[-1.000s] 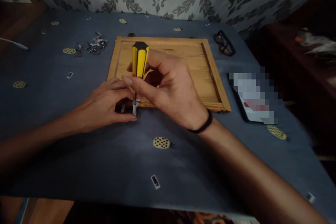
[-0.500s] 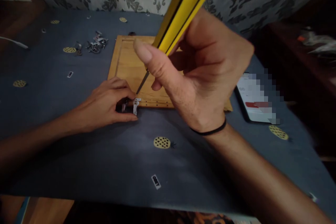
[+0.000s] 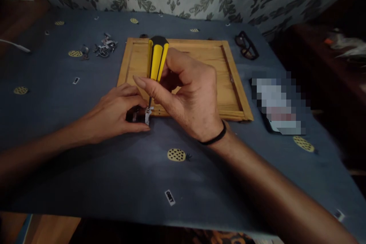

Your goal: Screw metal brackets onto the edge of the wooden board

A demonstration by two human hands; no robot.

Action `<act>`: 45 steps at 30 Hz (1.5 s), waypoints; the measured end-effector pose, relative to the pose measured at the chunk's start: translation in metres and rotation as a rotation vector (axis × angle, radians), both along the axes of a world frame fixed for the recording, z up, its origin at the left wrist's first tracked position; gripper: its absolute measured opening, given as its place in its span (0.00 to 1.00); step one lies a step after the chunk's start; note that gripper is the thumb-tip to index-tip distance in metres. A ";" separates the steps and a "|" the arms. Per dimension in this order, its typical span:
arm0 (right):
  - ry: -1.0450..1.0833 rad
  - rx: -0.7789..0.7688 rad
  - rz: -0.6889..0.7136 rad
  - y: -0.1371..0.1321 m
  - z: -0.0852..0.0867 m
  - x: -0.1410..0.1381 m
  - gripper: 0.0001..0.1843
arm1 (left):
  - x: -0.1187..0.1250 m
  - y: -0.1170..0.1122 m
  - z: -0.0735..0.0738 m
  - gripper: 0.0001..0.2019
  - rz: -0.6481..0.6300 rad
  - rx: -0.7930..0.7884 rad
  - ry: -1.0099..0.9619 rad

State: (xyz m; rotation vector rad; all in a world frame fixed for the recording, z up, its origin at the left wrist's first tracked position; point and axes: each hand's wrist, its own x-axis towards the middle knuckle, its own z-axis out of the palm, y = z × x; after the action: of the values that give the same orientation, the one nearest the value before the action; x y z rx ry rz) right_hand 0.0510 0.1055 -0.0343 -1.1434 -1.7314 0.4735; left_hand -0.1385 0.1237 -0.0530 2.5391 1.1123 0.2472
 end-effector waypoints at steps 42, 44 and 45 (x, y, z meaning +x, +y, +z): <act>0.013 0.075 -0.061 0.002 0.007 0.001 0.20 | -0.003 0.001 -0.003 0.16 0.005 0.005 -0.005; -0.007 0.023 -0.049 0.001 0.005 0.001 0.19 | -0.002 0.001 -0.002 0.16 0.003 0.005 -0.005; -0.015 0.018 -0.048 0.001 0.004 0.001 0.19 | -0.002 0.001 -0.002 0.15 0.002 0.002 -0.005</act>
State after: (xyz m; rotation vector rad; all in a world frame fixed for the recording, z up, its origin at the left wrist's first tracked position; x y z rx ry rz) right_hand 0.0516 0.1063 -0.0302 -1.1754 -1.7139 0.4208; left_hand -0.1409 0.1243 -0.0546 2.5375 1.1136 0.2556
